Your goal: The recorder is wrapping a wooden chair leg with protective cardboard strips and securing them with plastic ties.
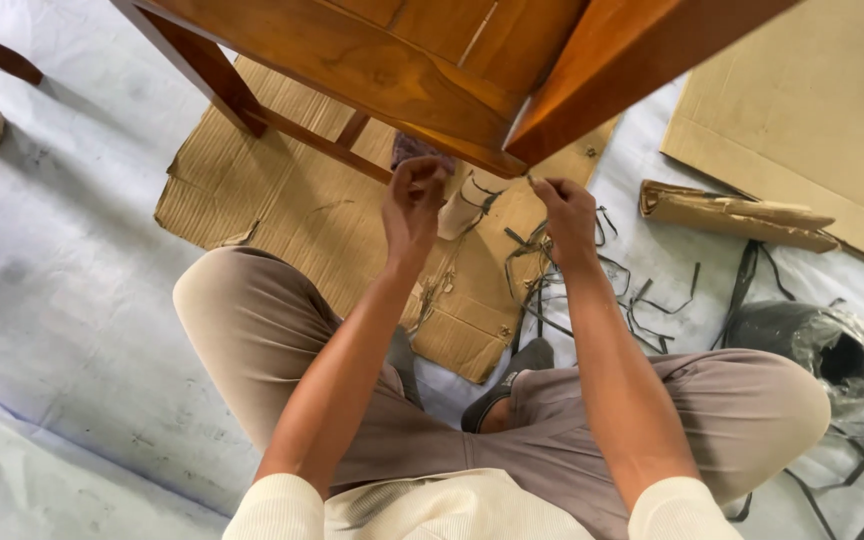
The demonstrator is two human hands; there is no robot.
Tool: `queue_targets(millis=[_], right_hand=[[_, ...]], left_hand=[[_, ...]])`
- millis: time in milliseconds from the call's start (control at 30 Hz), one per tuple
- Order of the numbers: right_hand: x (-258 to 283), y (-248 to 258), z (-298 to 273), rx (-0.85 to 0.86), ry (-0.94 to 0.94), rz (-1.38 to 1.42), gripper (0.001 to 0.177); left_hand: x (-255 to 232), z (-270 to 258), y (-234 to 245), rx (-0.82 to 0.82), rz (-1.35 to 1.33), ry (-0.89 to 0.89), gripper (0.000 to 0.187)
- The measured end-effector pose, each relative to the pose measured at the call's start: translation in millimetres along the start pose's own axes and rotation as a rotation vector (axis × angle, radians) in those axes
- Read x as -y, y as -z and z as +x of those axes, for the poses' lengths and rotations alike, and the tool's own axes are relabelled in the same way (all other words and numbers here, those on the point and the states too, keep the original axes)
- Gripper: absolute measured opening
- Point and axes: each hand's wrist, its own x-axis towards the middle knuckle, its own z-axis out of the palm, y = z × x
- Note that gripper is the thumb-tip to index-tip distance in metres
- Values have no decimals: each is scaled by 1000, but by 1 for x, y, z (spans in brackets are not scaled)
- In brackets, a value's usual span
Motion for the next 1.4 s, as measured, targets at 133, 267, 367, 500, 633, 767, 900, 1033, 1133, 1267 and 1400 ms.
queue_targets(millis=[133, 267, 367, 500, 633, 767, 900, 1033, 1133, 1267, 1400], right_hand=[[-1, -27, 36, 263, -92, -106, 24], [-103, -29, 129, 388, -208, -288, 46], [-174, -11, 185, 436, -194, -142, 60], [-119, -21, 143, 444, -242, -236, 47], [-22, -31, 53, 371, -130, -351, 26], [-23, -10, 24, 391, -39, -219, 23], [-7, -7, -18, 360, -92, -104, 17], [-15, -8, -46, 320, -87, 80, 18], [-22, -11, -68, 311, -103, 165, 17], [-29, -16, -88, 272, -69, 107, 15], [-29, -21, -100, 321, -44, 61, 16]], left_hand=[[14, 29, 1, 237, 319, -135, 35], [17, 41, 1, 413, 574, -333, 25], [-9, 32, -1, 392, 683, -278, 19], [-5, 31, 9, 289, 686, -365, 18], [-23, 9, 18, 151, 720, 52, 22], [-9, -15, 21, 29, 680, 122, 26], [9, -38, 21, 37, 539, 95, 29], [3, -58, 12, 48, 364, 257, 22], [36, -64, 13, 68, 131, 300, 16], [65, -66, 17, 84, -5, 241, 15], [57, -70, 13, 100, 8, 241, 14]])
